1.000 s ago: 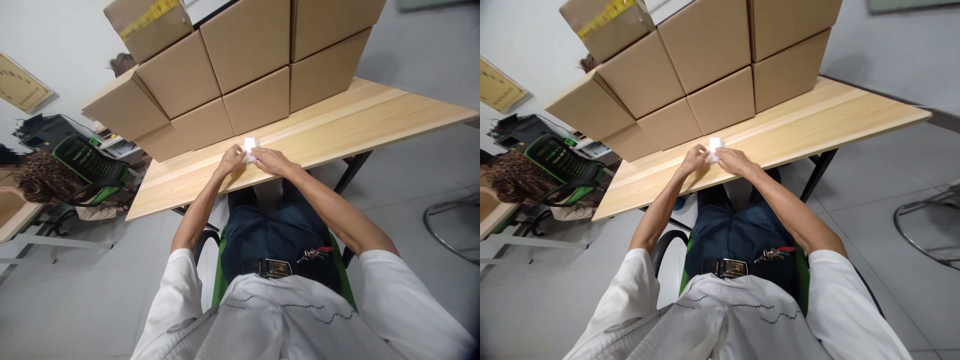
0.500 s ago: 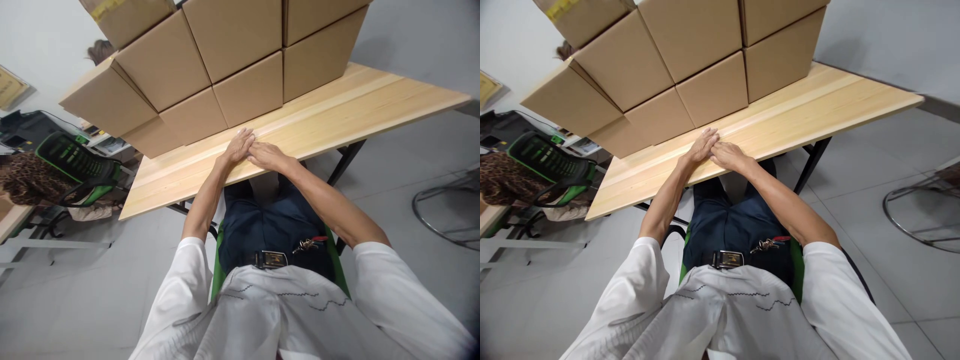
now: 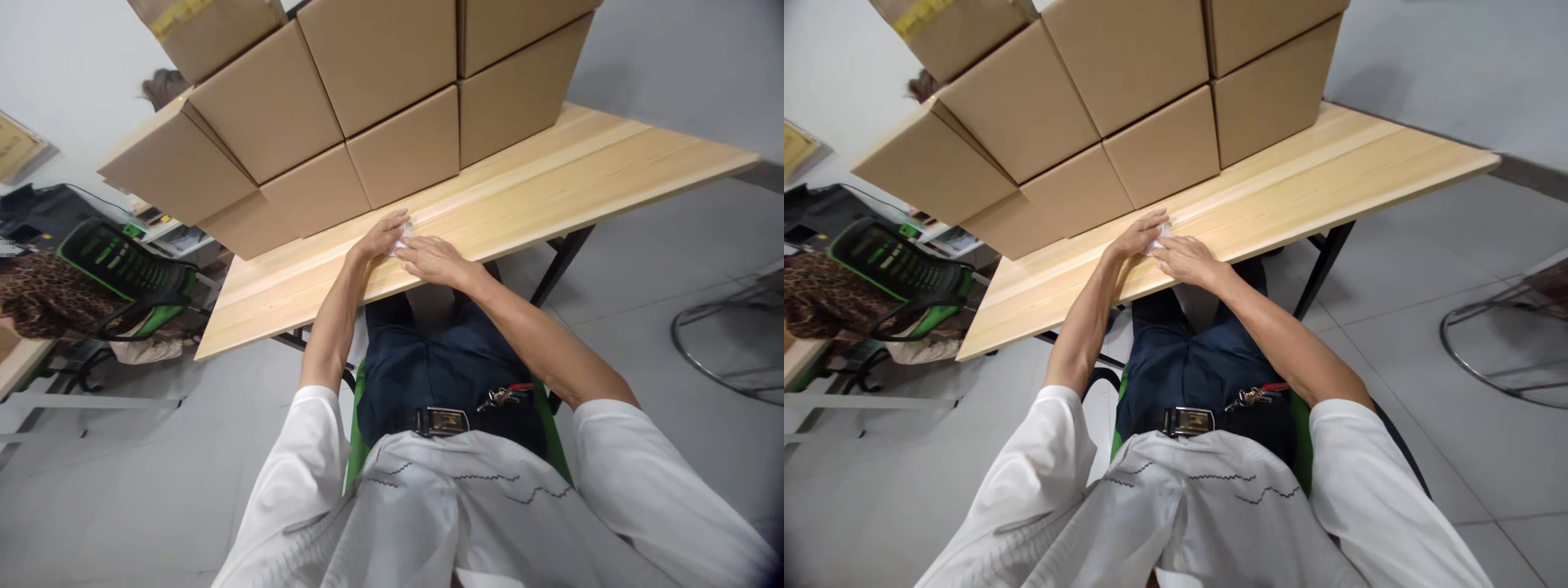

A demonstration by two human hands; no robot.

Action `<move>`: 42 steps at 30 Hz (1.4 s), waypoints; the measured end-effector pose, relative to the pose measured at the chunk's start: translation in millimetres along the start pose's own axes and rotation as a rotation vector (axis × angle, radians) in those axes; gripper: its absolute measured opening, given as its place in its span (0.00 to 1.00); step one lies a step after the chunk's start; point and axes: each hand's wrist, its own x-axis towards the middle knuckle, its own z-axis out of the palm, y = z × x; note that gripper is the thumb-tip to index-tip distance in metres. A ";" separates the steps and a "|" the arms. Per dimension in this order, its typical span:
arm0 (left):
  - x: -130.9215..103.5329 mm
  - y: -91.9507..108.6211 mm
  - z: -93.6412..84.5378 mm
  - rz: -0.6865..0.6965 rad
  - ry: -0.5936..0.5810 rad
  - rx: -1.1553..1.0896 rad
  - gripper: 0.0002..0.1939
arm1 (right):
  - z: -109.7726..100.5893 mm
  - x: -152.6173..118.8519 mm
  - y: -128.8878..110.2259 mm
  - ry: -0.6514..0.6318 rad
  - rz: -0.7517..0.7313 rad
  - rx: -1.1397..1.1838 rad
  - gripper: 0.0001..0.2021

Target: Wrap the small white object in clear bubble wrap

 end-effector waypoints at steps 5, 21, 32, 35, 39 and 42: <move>4.9 -6.4 14.2 0.013 0.080 0.082 0.34 | 4.7 -2.5 1.7 0.037 0.004 0.011 0.27; 7.5 -11.7 28.7 -0.014 0.101 0.271 0.62 | 1.1 -23.0 -14.0 0.113 0.137 0.002 0.26; 11.9 -26.0 35.0 0.050 0.144 0.389 0.84 | 29.0 -24.1 1.1 0.294 0.076 -0.025 0.18; 7.2 -20.4 37.1 0.104 0.167 0.314 0.86 | 33.8 -26.5 6.0 0.319 0.056 -0.019 0.18; -1.1 -10.4 37.2 0.135 0.156 0.267 0.83 | 36.9 -31.9 13.2 0.361 0.013 0.043 0.19; -1.4 -11.0 36.0 0.114 0.150 0.273 0.81 | 36.6 -35.6 16.7 0.429 0.023 0.142 0.22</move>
